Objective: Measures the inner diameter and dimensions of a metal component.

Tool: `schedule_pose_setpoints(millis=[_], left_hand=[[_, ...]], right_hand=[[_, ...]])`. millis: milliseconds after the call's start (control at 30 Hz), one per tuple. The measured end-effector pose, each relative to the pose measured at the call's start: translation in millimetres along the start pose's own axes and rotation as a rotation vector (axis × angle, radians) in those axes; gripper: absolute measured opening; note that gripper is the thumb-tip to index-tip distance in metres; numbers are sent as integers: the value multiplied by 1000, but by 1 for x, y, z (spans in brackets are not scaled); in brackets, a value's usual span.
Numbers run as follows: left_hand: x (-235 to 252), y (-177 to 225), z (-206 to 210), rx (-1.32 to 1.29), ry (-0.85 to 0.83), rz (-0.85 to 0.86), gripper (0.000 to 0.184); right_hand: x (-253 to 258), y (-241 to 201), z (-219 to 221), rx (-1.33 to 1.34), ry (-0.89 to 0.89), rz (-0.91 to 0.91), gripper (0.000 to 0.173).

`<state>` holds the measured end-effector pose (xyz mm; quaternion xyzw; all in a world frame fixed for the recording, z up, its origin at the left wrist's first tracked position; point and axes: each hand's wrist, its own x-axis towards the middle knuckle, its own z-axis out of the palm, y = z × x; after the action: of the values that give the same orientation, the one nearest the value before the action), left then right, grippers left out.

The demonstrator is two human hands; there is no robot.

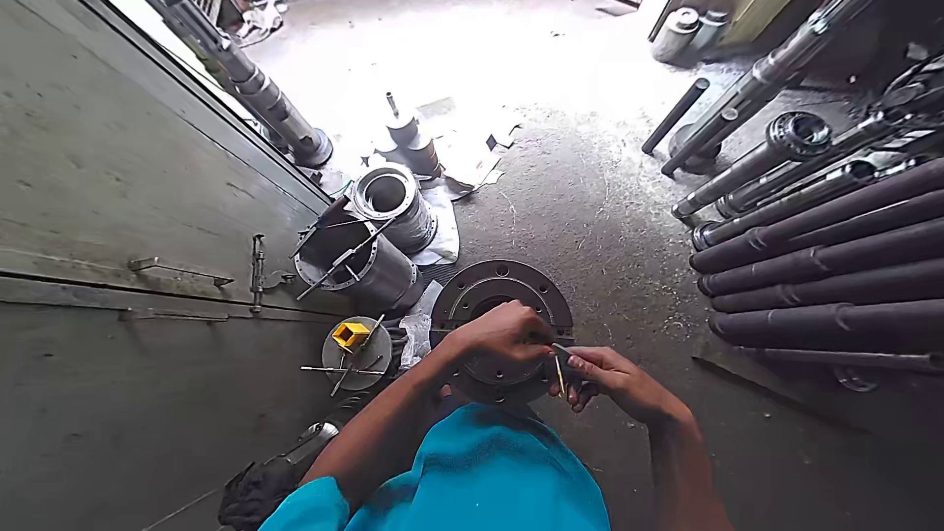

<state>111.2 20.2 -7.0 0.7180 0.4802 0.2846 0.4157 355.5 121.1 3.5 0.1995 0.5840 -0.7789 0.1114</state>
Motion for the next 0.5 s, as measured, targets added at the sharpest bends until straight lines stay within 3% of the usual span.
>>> schedule_pose_setpoints(millis=[100, 200, 333, 433, 500], left_hand=[[26, 17, -11, 245, -44, -77, 19], [36, 22, -3, 407, 42, -80, 15], [34, 9, 15, 593, 294, 9, 10], [26, 13, 17, 577, 541, -52, 36], [11, 19, 15, 422, 760, -148, 41]], right_hand=[[3, -7, -19, -145, 0, -13, 31], [10, -5, -26, -389, 168, -45, 24], [19, 2, -35, -529, 311, -113, 27], [26, 0, -32, -634, 495, -200, 30], [32, -2, -29, -784, 659, -242, 34]])
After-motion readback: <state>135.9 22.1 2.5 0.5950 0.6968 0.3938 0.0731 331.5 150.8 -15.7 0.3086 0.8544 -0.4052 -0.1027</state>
